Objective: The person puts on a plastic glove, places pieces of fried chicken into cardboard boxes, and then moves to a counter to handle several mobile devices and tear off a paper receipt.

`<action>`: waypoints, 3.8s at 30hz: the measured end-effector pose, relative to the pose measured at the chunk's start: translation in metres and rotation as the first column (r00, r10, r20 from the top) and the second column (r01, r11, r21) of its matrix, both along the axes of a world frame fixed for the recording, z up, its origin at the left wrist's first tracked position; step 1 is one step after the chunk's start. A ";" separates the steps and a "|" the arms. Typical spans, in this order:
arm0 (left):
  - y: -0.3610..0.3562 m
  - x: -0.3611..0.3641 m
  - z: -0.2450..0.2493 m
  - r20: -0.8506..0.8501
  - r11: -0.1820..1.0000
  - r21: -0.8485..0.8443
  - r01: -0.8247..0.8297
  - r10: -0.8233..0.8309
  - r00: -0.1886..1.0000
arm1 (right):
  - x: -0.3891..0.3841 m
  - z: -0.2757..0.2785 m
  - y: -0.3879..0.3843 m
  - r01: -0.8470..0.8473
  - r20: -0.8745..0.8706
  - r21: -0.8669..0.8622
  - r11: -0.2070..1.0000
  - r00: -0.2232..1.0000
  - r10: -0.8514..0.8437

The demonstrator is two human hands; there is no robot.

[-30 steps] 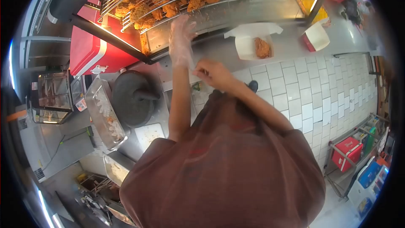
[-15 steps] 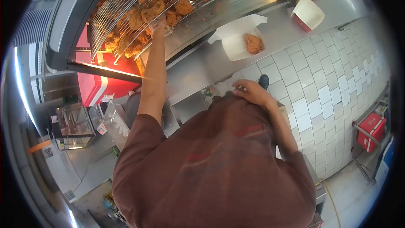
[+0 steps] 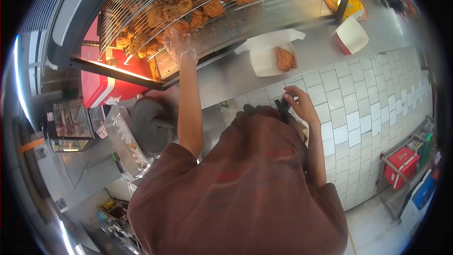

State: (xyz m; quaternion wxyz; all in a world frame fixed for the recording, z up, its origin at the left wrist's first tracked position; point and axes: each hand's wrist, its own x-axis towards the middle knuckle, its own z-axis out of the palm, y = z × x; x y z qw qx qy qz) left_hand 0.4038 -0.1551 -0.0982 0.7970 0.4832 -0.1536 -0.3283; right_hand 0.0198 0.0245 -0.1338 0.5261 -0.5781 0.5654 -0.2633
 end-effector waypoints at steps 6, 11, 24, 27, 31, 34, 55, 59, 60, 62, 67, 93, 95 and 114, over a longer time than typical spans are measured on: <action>0.030 0.043 -0.055 -0.202 0.984 -0.168 0.063 -0.097 0.975 | 0.012 -0.010 -0.004 -0.110 -0.016 -0.004 0.994 0.994 0.110; 0.049 0.034 -0.035 -0.344 0.947 -0.231 0.222 -0.293 0.892 | 0.021 -0.015 -0.005 -0.176 -0.037 0.054 0.983 0.983 0.178; 0.079 0.013 -0.030 -0.529 0.877 -0.446 0.177 -0.419 0.738 | 0.037 -0.025 0.008 -0.157 -0.050 0.062 0.986 0.986 0.161; 0.094 0.010 -0.009 -0.624 0.781 -0.614 0.119 -0.572 0.533 | 0.040 -0.027 0.009 -0.155 -0.047 0.054 0.987 0.986 0.157; 0.104 0.014 0.008 -0.648 0.736 -0.672 0.081 -0.637 0.418 | 0.048 -0.029 0.009 -0.177 -0.065 0.076 0.981 0.981 0.182; 0.106 0.026 0.004 -0.632 0.776 -0.606 0.174 -0.603 0.487 | 0.055 -0.025 0.008 -0.200 -0.071 0.085 0.976 0.976 0.207; -0.033 0.024 -0.009 0.575 0.898 0.233 0.374 -0.437 0.691 | 0.040 -0.041 0.019 -0.162 -0.113 0.048 0.986 0.979 0.167; -0.032 0.009 -0.006 0.942 0.922 0.265 0.283 -0.310 0.126 | 0.034 -0.037 0.019 -0.147 -0.082 0.071 0.987 0.985 0.152; -0.035 0.006 -0.010 0.944 0.916 0.266 0.300 -0.311 0.112 | 0.033 -0.035 0.019 -0.127 -0.074 0.068 0.989 0.988 0.132; -0.043 -0.004 -0.010 0.953 0.892 0.226 0.392 -0.119 -0.279 | 0.030 -0.033 0.019 -0.115 -0.105 0.062 0.991 0.987 0.121; -0.083 -0.036 0.013 0.853 0.863 0.320 0.391 -0.084 -0.515 | 0.017 -0.036 0.020 -0.091 -0.125 0.060 0.994 0.987 0.098; -0.136 -0.097 0.018 0.836 0.721 0.544 0.430 -0.420 -0.353 | 0.014 -0.031 0.034 -0.005 -0.228 0.136 0.991 0.973 0.036; -0.138 -0.093 0.017 0.821 0.738 0.558 0.380 -0.424 -0.382 | 0.011 -0.029 0.036 -0.006 -0.215 0.166 0.986 0.976 0.043; -0.152 -0.052 -0.015 0.772 0.925 0.377 0.041 -0.290 -0.565 | -0.004 -0.032 0.037 0.068 -0.227 0.151 0.986 0.973 -0.032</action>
